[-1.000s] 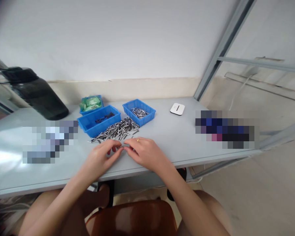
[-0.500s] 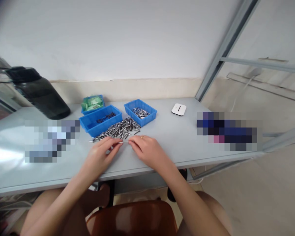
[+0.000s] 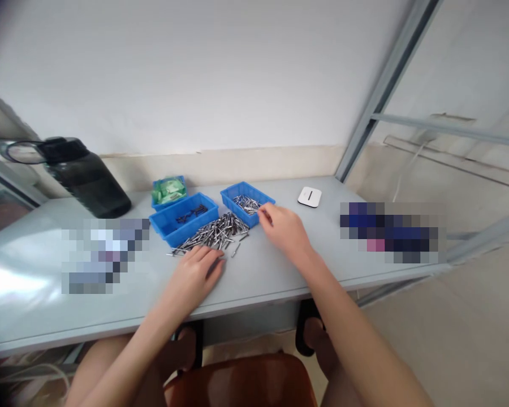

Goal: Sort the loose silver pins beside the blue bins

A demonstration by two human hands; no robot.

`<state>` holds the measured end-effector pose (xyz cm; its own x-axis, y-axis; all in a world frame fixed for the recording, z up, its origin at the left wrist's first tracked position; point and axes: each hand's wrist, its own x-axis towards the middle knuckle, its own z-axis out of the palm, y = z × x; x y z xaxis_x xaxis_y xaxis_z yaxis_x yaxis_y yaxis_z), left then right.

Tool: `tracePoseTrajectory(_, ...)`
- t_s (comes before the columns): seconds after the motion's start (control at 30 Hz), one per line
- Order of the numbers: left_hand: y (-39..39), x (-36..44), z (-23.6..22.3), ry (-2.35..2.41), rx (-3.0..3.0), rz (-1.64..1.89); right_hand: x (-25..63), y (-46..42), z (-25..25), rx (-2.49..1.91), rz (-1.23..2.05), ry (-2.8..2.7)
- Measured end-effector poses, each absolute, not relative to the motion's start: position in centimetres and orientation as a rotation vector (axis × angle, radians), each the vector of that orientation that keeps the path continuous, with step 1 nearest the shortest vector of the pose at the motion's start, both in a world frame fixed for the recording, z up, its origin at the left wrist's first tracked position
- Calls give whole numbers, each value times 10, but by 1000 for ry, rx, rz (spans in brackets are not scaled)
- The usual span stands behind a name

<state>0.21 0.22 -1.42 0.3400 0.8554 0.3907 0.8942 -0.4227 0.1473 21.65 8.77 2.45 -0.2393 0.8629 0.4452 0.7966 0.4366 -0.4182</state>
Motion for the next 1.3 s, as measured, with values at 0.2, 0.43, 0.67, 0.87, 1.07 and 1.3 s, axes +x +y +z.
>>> tracePoseTrajectory(0.2,3,2,-17,-1601,-2505,-635,219,118,32,-1488,-31,-2071)
tracePoseTrajectory(0.43,2,3,-14,-1571,-2523,-607,204,47,-4,-1327,232,-2098)
tracePoseTrajectory(0.67,2,3,-12,-1545,-2540,-592,186,31,-17,-1147,147,-2338)
tracePoseTrajectory(0.87,3,2,-14,-1543,-2539,-600,189,29,-18,-1209,63,-2328)
tracePoseTrajectory(1.07,2,2,-14,-1520,-2503,-621,191,30,-19,-1142,60,-2349)
tracePoseTrajectory(1.3,1,2,-11,-1443,-2640,-647,191,28,-16,-936,113,-2458)
